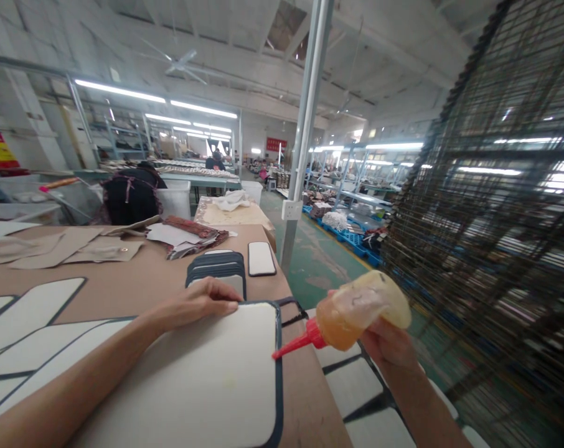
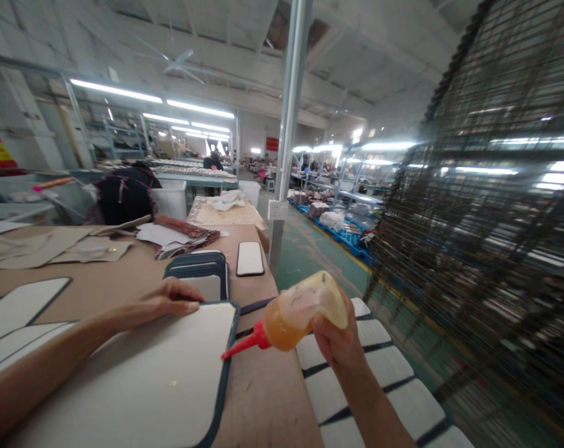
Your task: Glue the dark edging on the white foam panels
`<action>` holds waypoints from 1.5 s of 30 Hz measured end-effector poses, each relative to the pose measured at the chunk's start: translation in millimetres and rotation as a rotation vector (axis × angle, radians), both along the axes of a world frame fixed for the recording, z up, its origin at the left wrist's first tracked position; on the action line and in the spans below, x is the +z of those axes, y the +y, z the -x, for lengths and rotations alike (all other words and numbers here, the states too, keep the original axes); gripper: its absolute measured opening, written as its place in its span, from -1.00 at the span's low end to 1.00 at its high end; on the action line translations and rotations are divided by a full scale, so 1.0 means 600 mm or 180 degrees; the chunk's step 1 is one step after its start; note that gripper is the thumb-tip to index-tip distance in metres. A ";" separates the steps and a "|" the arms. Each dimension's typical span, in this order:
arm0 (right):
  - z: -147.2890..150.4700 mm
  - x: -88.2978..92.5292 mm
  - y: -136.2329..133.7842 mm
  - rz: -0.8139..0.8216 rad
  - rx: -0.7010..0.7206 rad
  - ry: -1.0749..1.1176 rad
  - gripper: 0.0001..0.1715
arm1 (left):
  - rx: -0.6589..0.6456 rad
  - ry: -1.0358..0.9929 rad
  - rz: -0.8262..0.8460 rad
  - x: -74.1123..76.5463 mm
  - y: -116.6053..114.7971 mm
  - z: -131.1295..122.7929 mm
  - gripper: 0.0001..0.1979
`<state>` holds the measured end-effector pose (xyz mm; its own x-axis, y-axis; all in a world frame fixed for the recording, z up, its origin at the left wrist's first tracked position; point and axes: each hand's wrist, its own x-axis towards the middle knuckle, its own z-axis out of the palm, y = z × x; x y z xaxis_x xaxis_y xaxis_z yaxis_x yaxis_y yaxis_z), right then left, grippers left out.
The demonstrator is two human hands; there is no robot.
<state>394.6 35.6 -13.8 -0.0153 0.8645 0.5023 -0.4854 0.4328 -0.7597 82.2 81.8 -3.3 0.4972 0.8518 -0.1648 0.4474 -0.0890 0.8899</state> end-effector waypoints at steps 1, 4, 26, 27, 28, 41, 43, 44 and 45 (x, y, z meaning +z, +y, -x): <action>0.002 0.000 -0.001 -0.0007 -0.0043 -0.0009 -0.53 | 0.0053 -0.0020 0.0040 -0.001 -0.001 0.001 -0.68; 0.003 -0.004 -0.003 -0.0015 -0.0126 -0.0012 -0.56 | 0.0202 -0.0105 0.0183 -0.005 -0.003 0.003 -0.69; -0.005 -0.031 -0.014 0.0283 -0.0236 -0.0003 -0.41 | 0.0764 -0.0741 0.0674 -0.008 -0.004 0.016 -0.71; -0.005 -0.031 -0.015 0.0276 -0.0249 -0.0007 -0.39 | 0.0790 -0.0779 0.0696 -0.009 -0.003 0.018 -0.71; -0.004 -0.030 -0.016 0.0267 -0.0252 -0.0013 -0.38 | 0.0809 -0.0820 0.0729 -0.011 -0.001 0.020 -0.70; 0.010 -0.052 -0.028 -0.0089 -0.1078 0.0362 -0.49 | 0.1452 -0.1437 0.0806 -0.059 0.023 0.048 -0.54; 0.013 -0.051 -0.025 -0.0069 -0.1267 0.0420 -0.51 | 0.1588 -0.1548 0.0750 -0.063 0.023 0.046 -0.53; 0.015 -0.049 -0.022 -0.0071 -0.1341 0.0428 -0.53 | 0.1662 -0.1605 0.0718 -0.065 0.022 0.044 -0.53; 0.016 -0.047 -0.019 -0.0079 -0.1402 0.0425 -0.54 | 0.1731 -0.1658 0.0696 -0.066 0.021 0.041 -0.53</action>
